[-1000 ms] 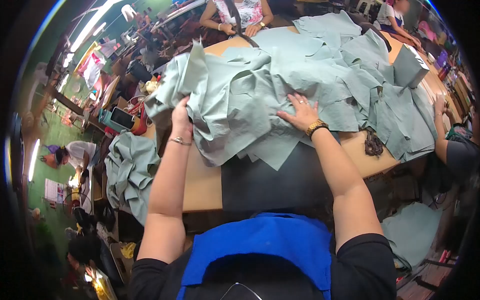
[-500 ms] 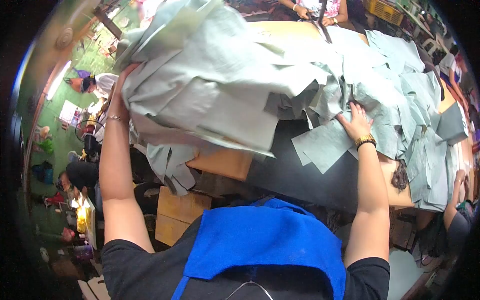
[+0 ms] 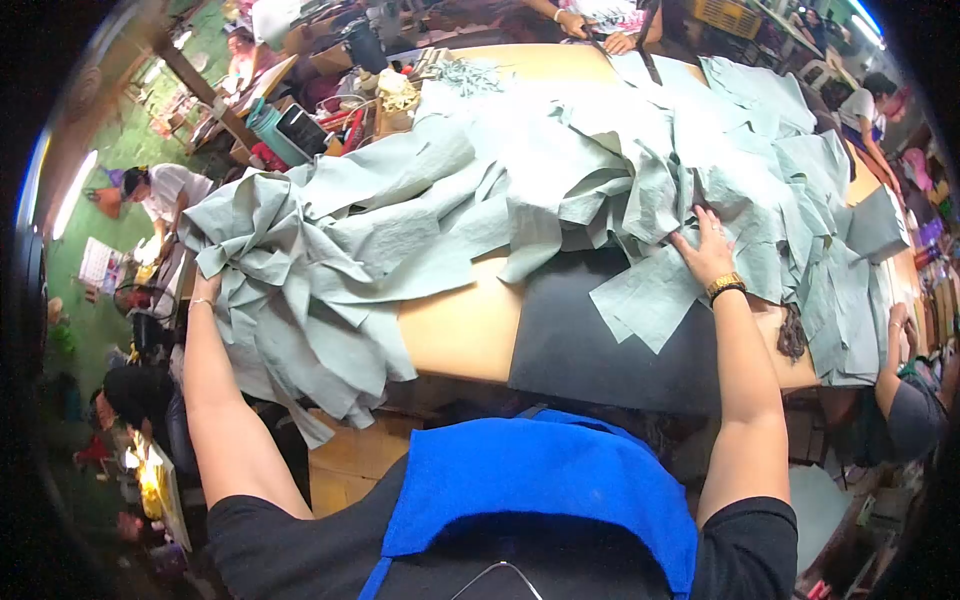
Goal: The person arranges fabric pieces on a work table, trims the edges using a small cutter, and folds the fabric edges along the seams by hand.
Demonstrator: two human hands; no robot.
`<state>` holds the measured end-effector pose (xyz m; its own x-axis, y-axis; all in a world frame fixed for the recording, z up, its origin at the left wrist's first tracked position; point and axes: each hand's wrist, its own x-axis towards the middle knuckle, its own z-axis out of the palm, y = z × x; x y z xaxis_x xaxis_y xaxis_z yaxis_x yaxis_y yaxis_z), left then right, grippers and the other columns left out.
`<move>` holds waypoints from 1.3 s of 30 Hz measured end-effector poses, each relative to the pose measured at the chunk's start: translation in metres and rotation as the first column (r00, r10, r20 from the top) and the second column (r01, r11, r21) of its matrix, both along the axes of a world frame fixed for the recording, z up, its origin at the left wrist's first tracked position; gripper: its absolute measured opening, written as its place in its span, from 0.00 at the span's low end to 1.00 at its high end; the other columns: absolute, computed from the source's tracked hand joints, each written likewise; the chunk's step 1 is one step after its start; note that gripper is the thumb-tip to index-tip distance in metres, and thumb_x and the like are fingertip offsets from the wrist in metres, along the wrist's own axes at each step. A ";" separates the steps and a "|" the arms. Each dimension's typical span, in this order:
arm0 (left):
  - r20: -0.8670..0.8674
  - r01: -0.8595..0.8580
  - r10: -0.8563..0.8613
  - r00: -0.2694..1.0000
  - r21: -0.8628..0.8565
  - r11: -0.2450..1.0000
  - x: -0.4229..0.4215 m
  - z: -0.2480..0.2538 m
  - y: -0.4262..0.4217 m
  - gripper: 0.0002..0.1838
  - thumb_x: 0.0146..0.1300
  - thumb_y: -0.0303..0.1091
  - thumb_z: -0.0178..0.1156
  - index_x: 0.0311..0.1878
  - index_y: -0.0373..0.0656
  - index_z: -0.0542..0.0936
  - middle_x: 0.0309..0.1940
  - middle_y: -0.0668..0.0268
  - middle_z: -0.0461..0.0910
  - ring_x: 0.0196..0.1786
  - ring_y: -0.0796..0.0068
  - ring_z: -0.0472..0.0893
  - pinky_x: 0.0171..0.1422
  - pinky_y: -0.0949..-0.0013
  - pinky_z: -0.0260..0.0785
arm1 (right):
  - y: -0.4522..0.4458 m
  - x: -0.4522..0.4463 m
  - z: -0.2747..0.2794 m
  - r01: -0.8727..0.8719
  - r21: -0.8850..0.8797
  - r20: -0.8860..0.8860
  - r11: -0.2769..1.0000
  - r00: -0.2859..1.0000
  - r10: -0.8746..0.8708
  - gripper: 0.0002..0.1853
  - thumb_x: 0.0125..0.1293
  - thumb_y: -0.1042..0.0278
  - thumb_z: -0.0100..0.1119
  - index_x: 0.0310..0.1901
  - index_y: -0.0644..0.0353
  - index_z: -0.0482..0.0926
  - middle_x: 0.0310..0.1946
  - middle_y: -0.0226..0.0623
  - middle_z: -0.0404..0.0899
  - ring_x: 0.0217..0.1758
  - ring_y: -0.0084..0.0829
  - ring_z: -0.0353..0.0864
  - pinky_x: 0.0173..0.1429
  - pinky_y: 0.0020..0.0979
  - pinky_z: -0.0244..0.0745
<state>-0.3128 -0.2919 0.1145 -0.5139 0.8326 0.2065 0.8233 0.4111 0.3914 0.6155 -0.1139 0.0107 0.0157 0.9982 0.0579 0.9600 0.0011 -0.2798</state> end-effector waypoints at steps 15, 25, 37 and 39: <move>-0.409 0.110 0.098 0.907 0.455 0.884 0.079 -0.118 0.045 0.50 0.56 0.35 0.66 0.74 0.30 0.46 0.72 0.39 0.55 0.74 0.41 0.56 0.79 0.51 0.46 | -0.021 -0.102 0.024 -0.101 0.129 -0.026 0.987 0.994 0.105 0.80 0.23 0.39 0.84 0.78 0.38 0.37 0.80 0.43 0.28 0.81 0.52 0.38 0.66 0.76 0.51; -0.323 0.072 0.131 0.937 0.547 0.834 0.239 -0.052 0.004 0.43 0.68 0.43 0.57 0.77 0.37 0.45 0.77 0.43 0.42 0.80 0.48 0.42 0.80 0.49 0.37 | 0.020 -0.117 0.014 -0.050 -0.069 0.014 0.996 0.999 0.052 0.46 0.51 0.49 0.72 0.72 0.27 0.58 0.78 0.38 0.45 0.78 0.52 0.51 0.68 0.75 0.53; 0.634 0.450 -0.638 0.437 0.461 0.765 0.508 -0.068 0.000 0.40 0.64 0.32 0.61 0.76 0.41 0.53 0.77 0.52 0.50 0.79 0.58 0.51 0.79 0.57 0.46 | 0.030 -0.111 0.036 -0.244 0.353 -0.035 0.903 0.961 0.273 0.12 0.61 0.72 0.47 0.44 0.54 0.78 0.34 0.46 0.83 0.40 0.49 0.83 0.44 0.47 0.77; 0.835 0.430 -0.522 0.175 0.412 0.803 0.542 -0.066 0.020 0.48 0.63 0.39 0.65 0.78 0.47 0.45 0.77 0.51 0.48 0.77 0.55 0.55 0.77 0.51 0.50 | 0.014 -0.112 0.049 -0.229 0.387 -0.054 0.893 0.961 0.270 0.12 0.61 0.72 0.47 0.44 0.54 0.79 0.32 0.47 0.83 0.38 0.49 0.83 0.42 0.48 0.77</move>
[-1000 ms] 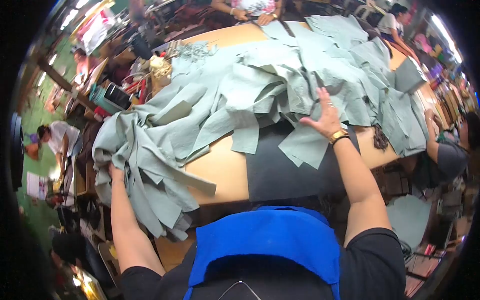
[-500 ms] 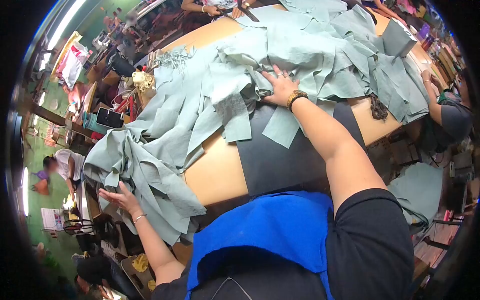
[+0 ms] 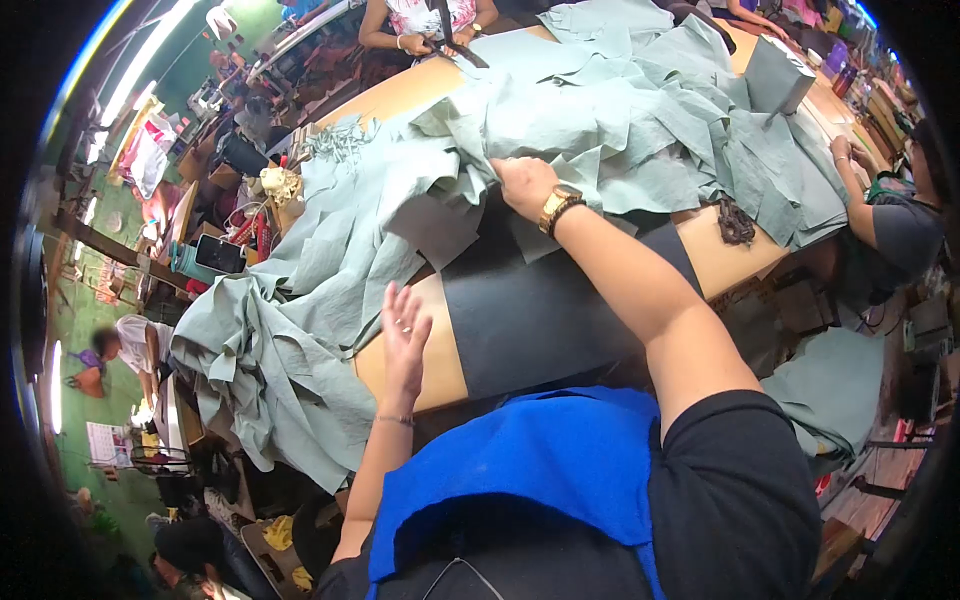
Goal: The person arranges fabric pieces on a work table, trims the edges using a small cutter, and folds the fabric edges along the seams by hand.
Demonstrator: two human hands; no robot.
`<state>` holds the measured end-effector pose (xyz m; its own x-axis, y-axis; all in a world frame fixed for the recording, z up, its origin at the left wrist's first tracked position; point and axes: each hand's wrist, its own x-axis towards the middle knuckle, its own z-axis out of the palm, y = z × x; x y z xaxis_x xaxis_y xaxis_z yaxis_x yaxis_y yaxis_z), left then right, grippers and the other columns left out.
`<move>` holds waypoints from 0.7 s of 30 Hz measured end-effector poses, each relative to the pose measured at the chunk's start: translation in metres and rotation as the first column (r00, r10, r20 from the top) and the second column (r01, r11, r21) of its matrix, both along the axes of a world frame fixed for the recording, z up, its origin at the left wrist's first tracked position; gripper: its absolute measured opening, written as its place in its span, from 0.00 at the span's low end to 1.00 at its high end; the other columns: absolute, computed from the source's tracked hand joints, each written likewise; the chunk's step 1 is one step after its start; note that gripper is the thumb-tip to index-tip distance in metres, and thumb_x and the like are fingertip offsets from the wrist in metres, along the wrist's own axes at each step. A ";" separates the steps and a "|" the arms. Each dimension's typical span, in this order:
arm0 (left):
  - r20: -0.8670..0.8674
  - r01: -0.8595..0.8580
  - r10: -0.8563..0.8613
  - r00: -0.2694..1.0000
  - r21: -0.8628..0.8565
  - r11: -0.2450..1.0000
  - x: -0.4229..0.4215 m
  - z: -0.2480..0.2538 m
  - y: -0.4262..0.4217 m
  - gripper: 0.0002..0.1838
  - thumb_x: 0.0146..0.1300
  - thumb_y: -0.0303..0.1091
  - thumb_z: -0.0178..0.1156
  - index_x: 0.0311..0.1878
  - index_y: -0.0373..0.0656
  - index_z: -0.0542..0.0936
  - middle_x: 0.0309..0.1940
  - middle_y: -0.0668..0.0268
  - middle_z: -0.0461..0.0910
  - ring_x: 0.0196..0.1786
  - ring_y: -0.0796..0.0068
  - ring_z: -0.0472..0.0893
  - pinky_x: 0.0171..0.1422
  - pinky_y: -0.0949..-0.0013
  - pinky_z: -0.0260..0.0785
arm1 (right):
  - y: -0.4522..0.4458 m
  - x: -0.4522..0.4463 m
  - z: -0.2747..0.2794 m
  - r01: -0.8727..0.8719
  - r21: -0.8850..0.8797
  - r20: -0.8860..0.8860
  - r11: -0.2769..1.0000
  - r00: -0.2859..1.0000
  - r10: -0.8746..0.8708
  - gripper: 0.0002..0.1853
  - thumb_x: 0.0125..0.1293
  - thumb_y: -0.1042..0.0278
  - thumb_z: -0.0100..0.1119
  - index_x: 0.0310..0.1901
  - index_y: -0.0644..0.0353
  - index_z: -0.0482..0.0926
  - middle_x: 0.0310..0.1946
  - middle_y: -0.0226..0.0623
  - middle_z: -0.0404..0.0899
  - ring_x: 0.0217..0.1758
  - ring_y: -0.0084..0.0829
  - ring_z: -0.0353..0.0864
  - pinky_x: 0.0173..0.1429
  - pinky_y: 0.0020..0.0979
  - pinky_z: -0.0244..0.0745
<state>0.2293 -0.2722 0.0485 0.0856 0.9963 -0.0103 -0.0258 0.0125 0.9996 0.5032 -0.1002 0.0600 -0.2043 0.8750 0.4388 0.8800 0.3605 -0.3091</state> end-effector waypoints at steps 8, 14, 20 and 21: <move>0.401 0.188 0.000 0.916 -0.431 0.883 0.096 0.002 0.090 0.37 0.58 0.53 0.70 0.64 0.39 0.71 0.56 0.62 0.78 0.60 0.71 0.76 0.62 0.60 0.69 | -0.096 -0.022 -0.021 -0.192 0.032 -0.121 0.981 0.973 0.195 0.13 0.60 0.73 0.49 0.46 0.59 0.77 0.34 0.48 0.82 0.37 0.50 0.83 0.39 0.48 0.79; 0.365 -0.115 0.333 0.869 -0.507 0.854 0.124 -0.060 0.124 0.16 0.65 0.30 0.60 0.53 0.34 0.76 0.46 0.58 0.81 0.43 0.64 0.83 0.47 0.63 0.78 | -0.134 0.003 -0.027 -0.345 -0.051 -0.056 0.937 0.938 0.343 0.19 0.66 0.54 0.59 0.49 0.62 0.77 0.53 0.48 0.79 0.68 0.46 0.69 0.68 0.40 0.67; 0.085 -0.376 0.375 0.923 -0.013 0.927 0.134 -0.011 0.153 0.26 0.66 0.34 0.58 0.63 0.27 0.70 0.58 0.56 0.76 0.56 0.64 0.77 0.57 0.64 0.71 | -0.140 0.095 0.014 -0.224 0.208 -0.362 0.952 0.886 0.288 0.16 0.67 0.58 0.60 0.51 0.58 0.82 0.59 0.49 0.76 0.63 0.48 0.74 0.67 0.42 0.69; -0.024 -0.353 0.354 0.935 0.026 0.935 0.142 0.016 0.153 0.27 0.66 0.34 0.58 0.65 0.29 0.68 0.60 0.57 0.74 0.58 0.64 0.75 0.60 0.65 0.69 | -0.141 0.114 0.018 -0.165 0.198 -0.393 0.966 0.889 0.232 0.16 0.68 0.58 0.58 0.51 0.59 0.82 0.58 0.50 0.77 0.63 0.50 0.74 0.67 0.43 0.68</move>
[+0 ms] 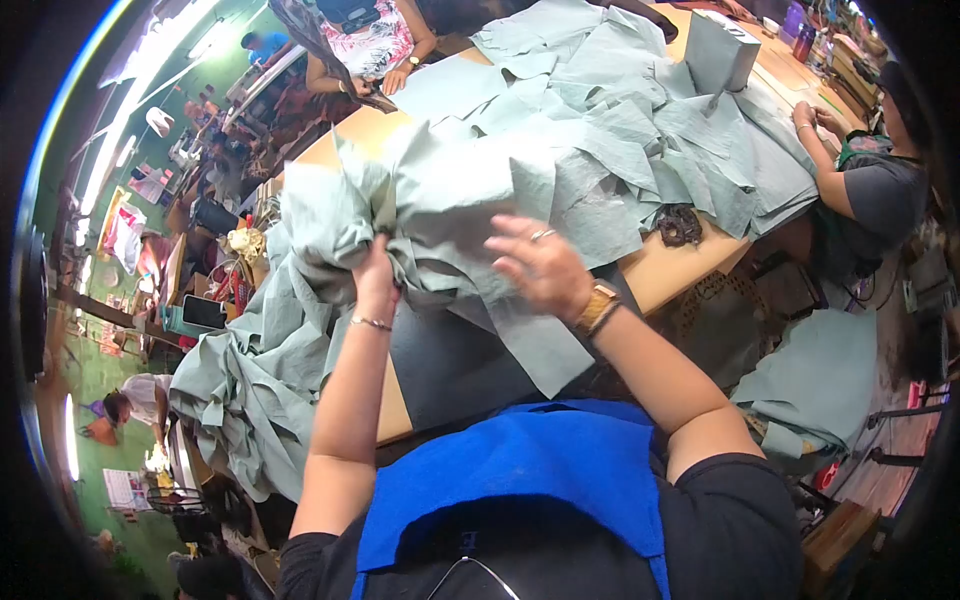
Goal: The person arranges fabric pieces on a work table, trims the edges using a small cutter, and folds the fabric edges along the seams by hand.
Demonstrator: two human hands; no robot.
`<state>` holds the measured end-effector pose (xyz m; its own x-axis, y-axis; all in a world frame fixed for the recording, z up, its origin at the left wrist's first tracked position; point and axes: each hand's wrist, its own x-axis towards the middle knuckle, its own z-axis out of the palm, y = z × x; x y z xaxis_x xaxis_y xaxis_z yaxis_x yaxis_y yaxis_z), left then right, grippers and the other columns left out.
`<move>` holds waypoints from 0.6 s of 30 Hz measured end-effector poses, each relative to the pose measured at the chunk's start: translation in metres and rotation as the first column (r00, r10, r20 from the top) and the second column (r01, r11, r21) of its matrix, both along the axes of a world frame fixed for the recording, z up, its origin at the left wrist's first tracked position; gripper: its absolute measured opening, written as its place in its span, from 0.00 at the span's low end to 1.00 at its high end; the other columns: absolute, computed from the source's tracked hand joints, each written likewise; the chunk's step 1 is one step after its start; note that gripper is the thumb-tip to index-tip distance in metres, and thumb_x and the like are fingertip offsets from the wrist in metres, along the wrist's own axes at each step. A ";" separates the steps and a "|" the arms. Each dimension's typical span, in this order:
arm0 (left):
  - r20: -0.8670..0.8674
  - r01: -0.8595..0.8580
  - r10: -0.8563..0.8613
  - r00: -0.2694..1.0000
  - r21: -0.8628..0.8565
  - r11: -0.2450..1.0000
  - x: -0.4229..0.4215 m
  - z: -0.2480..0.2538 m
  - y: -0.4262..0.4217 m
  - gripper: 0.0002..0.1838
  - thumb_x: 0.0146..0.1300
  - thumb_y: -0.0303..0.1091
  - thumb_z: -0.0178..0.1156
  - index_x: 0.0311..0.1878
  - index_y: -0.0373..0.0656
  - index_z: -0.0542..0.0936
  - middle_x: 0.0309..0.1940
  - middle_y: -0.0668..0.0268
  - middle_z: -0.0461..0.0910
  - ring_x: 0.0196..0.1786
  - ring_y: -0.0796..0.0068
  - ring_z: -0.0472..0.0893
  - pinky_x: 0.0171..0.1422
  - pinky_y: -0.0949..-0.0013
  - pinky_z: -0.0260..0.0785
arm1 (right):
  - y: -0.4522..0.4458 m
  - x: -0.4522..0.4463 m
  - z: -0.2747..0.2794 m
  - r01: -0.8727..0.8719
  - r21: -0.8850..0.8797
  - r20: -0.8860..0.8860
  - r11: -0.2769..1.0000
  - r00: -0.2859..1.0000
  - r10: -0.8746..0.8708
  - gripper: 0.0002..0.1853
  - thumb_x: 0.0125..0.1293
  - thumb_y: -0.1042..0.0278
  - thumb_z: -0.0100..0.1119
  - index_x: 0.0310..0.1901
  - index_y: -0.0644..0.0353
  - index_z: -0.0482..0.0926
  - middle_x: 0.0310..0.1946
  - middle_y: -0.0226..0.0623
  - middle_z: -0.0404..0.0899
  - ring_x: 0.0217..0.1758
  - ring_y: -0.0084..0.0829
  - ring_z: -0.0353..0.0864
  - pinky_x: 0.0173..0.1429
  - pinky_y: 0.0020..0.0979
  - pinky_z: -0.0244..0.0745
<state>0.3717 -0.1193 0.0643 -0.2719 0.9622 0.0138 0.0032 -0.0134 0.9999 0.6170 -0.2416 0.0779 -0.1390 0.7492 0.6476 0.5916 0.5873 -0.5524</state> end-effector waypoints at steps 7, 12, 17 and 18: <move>-0.377 0.213 -0.084 0.922 0.313 0.925 0.013 0.120 0.037 0.28 0.63 0.32 0.62 0.65 0.34 0.70 0.59 0.58 0.75 0.59 0.64 0.74 0.62 0.64 0.68 | 0.002 0.071 -0.009 0.270 -0.103 -0.001 0.957 0.963 -0.271 0.18 0.70 0.58 0.57 0.55 0.59 0.80 0.66 0.46 0.69 0.70 0.47 0.66 0.72 0.41 0.61; -0.118 0.052 -0.023 0.993 0.247 0.967 -0.045 0.194 -0.009 0.21 0.57 0.31 0.65 0.53 0.33 0.78 0.49 0.58 0.80 0.50 0.63 0.80 0.58 0.64 0.71 | 0.006 0.073 -0.005 0.243 0.013 0.053 0.970 0.968 -0.244 0.25 0.74 0.48 0.50 0.62 0.59 0.75 0.69 0.48 0.66 0.73 0.46 0.62 0.75 0.43 0.58; -0.229 -0.057 0.106 0.968 0.211 0.976 -0.174 0.223 -0.067 0.22 0.59 0.34 0.65 0.57 0.39 0.78 0.51 0.64 0.80 0.49 0.69 0.79 0.55 0.69 0.70 | 0.010 0.042 0.011 0.114 0.086 -0.018 0.990 0.993 -0.113 0.31 0.73 0.42 0.46 0.61 0.64 0.75 0.68 0.52 0.66 0.73 0.48 0.63 0.74 0.46 0.57; -0.282 -0.170 0.226 0.932 0.212 0.963 -0.182 0.233 -0.089 0.24 0.60 0.37 0.66 0.57 0.37 0.78 0.52 0.64 0.80 0.48 0.70 0.80 0.53 0.70 0.71 | 0.014 0.033 0.009 0.075 0.085 -0.003 0.993 0.997 -0.075 0.31 0.72 0.41 0.48 0.61 0.63 0.75 0.68 0.52 0.66 0.72 0.49 0.63 0.74 0.46 0.58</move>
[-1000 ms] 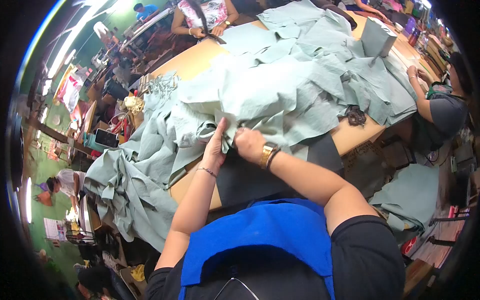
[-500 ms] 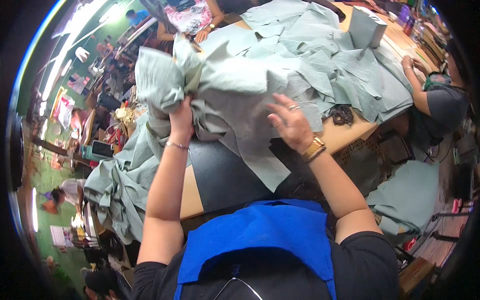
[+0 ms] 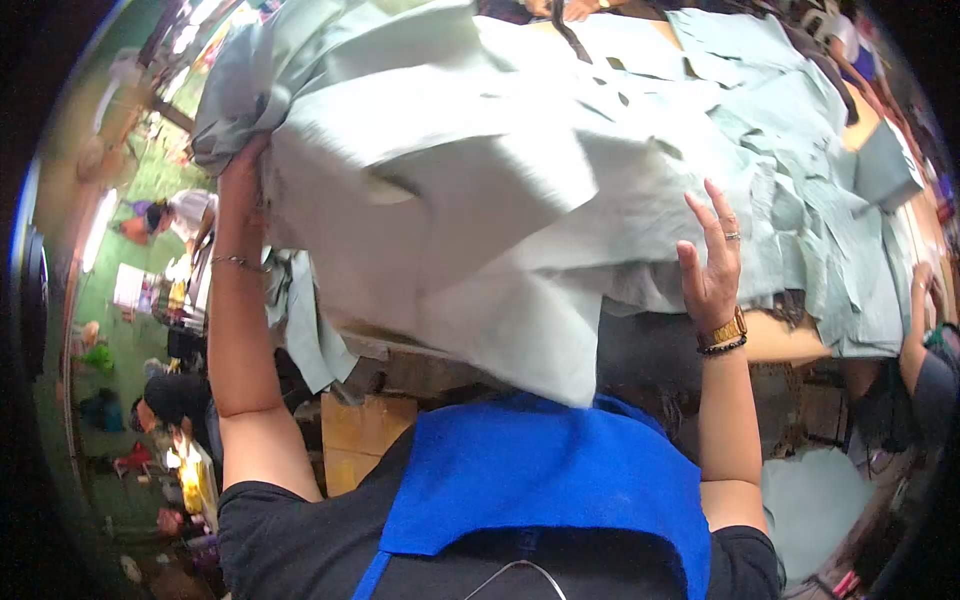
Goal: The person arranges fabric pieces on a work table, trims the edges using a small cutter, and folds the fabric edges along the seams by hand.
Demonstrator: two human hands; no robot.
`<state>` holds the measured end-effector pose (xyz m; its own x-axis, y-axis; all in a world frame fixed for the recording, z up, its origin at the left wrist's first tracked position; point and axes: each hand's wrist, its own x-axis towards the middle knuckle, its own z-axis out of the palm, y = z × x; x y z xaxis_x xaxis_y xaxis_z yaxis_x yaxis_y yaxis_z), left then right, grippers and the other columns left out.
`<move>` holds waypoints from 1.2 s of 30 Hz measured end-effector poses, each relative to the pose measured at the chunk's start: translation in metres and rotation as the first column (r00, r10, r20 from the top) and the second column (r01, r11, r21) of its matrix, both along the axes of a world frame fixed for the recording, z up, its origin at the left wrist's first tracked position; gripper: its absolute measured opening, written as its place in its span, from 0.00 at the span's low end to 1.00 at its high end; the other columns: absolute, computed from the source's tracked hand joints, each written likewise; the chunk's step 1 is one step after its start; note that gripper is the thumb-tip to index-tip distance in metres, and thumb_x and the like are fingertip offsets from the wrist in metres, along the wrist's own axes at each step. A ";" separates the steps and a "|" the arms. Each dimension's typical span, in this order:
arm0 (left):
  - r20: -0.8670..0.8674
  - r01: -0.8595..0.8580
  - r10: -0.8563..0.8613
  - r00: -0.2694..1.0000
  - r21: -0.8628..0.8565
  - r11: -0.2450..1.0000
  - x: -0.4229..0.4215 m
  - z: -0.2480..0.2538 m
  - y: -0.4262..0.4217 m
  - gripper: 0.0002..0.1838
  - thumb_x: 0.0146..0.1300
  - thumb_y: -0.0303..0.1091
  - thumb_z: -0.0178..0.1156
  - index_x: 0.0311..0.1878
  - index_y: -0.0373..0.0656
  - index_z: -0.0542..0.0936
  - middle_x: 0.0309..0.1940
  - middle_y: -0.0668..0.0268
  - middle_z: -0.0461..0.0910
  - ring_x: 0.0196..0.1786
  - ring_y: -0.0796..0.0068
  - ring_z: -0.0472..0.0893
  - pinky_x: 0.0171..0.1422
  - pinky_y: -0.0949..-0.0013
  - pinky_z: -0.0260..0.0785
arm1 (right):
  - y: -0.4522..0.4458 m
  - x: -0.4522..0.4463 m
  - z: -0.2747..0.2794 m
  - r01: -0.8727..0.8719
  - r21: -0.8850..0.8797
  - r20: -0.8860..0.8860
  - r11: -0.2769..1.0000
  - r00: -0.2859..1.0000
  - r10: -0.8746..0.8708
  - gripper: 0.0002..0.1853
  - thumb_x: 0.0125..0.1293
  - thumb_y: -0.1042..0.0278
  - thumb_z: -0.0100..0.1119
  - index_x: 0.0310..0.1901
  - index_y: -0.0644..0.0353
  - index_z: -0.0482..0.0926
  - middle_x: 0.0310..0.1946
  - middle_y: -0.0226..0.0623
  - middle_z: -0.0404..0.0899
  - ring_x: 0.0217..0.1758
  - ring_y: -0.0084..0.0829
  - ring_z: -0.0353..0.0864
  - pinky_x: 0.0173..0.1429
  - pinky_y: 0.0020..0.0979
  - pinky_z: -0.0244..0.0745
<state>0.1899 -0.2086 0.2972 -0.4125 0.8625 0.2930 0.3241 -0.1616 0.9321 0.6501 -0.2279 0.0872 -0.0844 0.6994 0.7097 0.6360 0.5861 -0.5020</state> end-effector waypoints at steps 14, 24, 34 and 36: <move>-0.731 -0.530 0.129 0.670 -0.350 0.772 -0.419 -0.086 -0.072 0.37 0.66 0.59 0.56 0.60 0.30 0.75 0.58 0.51 0.79 0.57 0.61 0.79 0.61 0.64 0.67 | 0.042 -0.232 -0.029 -0.567 -0.250 0.262 0.785 0.741 0.618 0.43 0.54 0.37 0.68 0.68 0.48 0.67 0.71 0.48 0.61 0.73 0.49 0.61 0.71 0.60 0.55; -0.682 -0.388 -0.021 0.731 -0.441 0.809 -0.515 -0.172 -0.047 0.27 0.67 0.44 0.55 0.63 0.34 0.73 0.62 0.48 0.74 0.63 0.53 0.75 0.67 0.59 0.64 | 0.063 -0.454 -0.017 -0.635 -0.420 0.514 0.649 0.423 0.746 0.63 0.38 0.46 0.80 0.76 0.27 0.47 0.80 0.42 0.34 0.80 0.54 0.41 0.65 0.74 0.58; -0.739 -0.606 0.287 0.609 -0.200 0.770 -0.495 -0.212 -0.025 0.31 0.66 0.43 0.57 0.65 0.30 0.69 0.64 0.45 0.72 0.66 0.55 0.72 0.68 0.61 0.63 | 0.075 -0.566 -0.055 -0.445 -0.577 0.479 0.685 0.495 0.725 0.47 0.56 0.65 0.60 0.75 0.20 0.49 0.80 0.38 0.34 0.81 0.54 0.34 0.65 0.79 0.50; -0.631 -0.622 0.493 0.599 0.020 0.783 -0.468 -0.210 -0.038 0.36 0.65 0.46 0.58 0.69 0.31 0.63 0.67 0.41 0.66 0.70 0.52 0.67 0.71 0.60 0.58 | 0.078 -0.572 -0.063 -0.419 -0.595 0.504 0.686 0.470 0.725 0.49 0.53 0.62 0.63 0.75 0.23 0.49 0.80 0.39 0.35 0.82 0.53 0.33 0.65 0.80 0.49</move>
